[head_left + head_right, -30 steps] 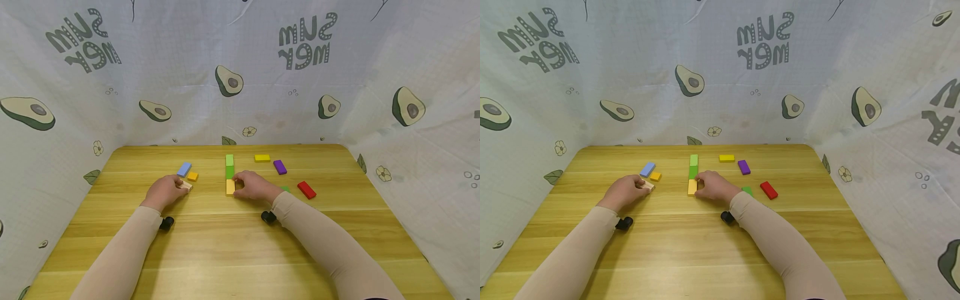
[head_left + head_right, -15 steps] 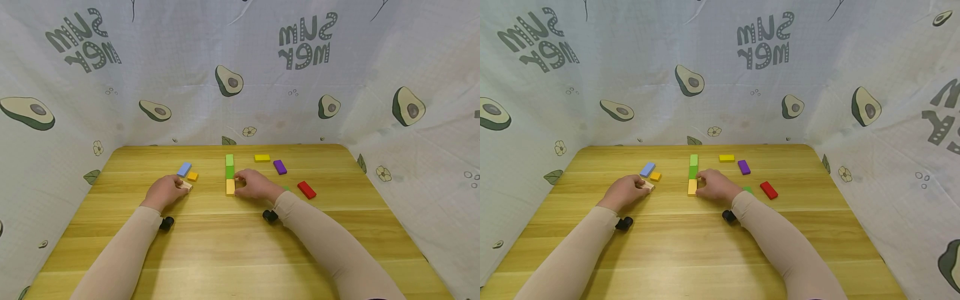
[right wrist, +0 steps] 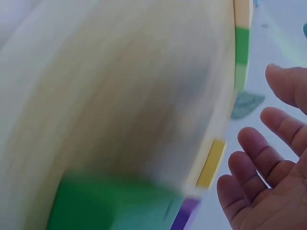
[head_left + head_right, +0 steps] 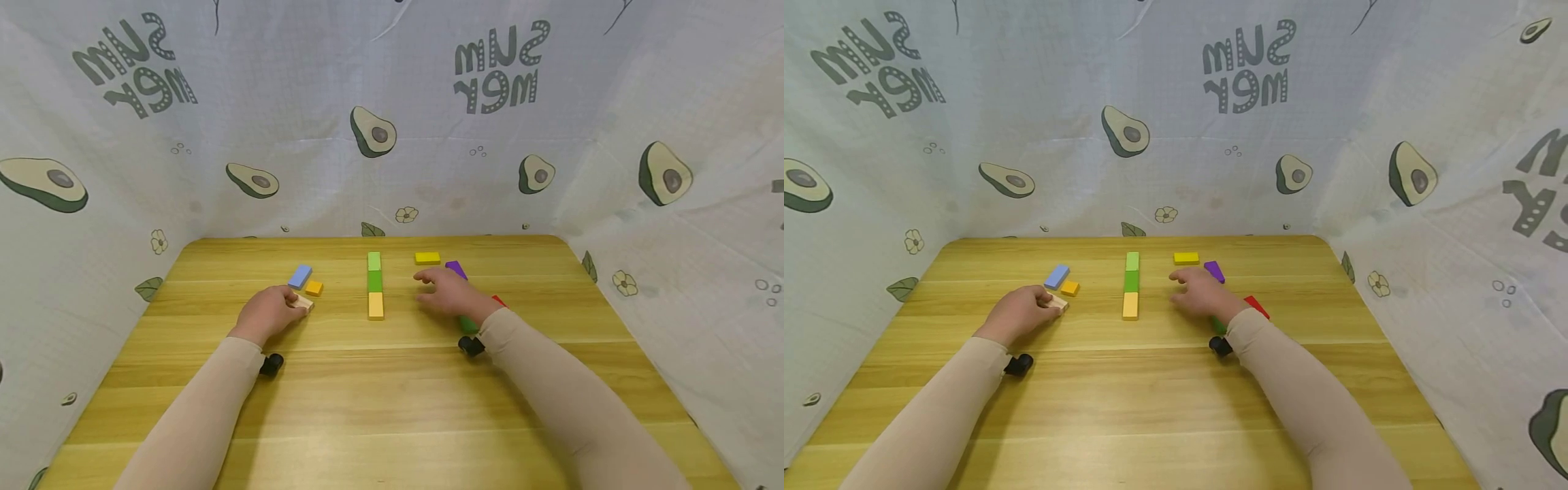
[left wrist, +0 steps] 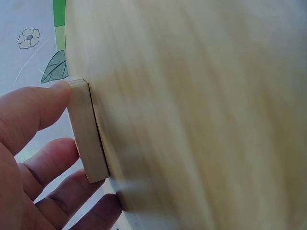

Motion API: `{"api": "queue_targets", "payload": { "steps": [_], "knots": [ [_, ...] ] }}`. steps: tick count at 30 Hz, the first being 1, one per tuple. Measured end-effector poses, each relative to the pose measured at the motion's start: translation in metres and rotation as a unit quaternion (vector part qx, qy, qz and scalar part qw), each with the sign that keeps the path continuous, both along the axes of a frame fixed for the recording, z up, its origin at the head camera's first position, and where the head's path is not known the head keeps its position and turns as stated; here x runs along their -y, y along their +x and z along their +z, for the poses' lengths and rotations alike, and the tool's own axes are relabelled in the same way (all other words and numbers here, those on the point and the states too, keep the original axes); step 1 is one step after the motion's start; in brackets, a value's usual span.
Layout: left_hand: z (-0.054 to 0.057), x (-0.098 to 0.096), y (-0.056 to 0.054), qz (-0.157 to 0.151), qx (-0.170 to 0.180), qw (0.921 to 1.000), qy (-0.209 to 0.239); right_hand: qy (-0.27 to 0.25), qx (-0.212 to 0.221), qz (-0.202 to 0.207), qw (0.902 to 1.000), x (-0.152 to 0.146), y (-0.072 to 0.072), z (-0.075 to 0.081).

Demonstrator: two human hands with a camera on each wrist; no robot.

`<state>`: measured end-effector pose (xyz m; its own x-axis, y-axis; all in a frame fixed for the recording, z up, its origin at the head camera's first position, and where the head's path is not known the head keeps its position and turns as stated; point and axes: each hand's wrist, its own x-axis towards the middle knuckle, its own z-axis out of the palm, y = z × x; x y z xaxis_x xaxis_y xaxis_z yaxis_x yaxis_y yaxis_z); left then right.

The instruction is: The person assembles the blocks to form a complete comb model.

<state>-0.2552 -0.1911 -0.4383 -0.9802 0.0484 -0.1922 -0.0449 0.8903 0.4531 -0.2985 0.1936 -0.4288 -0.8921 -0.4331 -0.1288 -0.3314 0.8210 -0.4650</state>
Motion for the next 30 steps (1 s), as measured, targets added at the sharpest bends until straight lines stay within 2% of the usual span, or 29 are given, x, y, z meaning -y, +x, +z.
{"api": "queue_targets", "payload": {
  "steps": [9,16,21,30],
  "knots": [
    [0.002,-0.001,0.000,-0.001,0.007,1.0000,0.005,0.011,-0.003,-0.023,0.9997,-0.058,0.002,0.003],
    [0.005,0.000,0.002,-0.005,0.012,0.9999,0.004,0.025,0.002,-0.040,0.9989,-0.100,0.010,0.000],
    [0.006,0.001,0.002,-0.012,0.008,0.9999,0.003,0.030,0.017,-0.043,0.9985,-0.120,0.017,0.001],
    [0.001,0.002,0.000,-0.015,0.007,0.9999,0.002,0.021,0.058,-0.056,0.9965,-0.148,0.027,-0.001]
  ]
}}
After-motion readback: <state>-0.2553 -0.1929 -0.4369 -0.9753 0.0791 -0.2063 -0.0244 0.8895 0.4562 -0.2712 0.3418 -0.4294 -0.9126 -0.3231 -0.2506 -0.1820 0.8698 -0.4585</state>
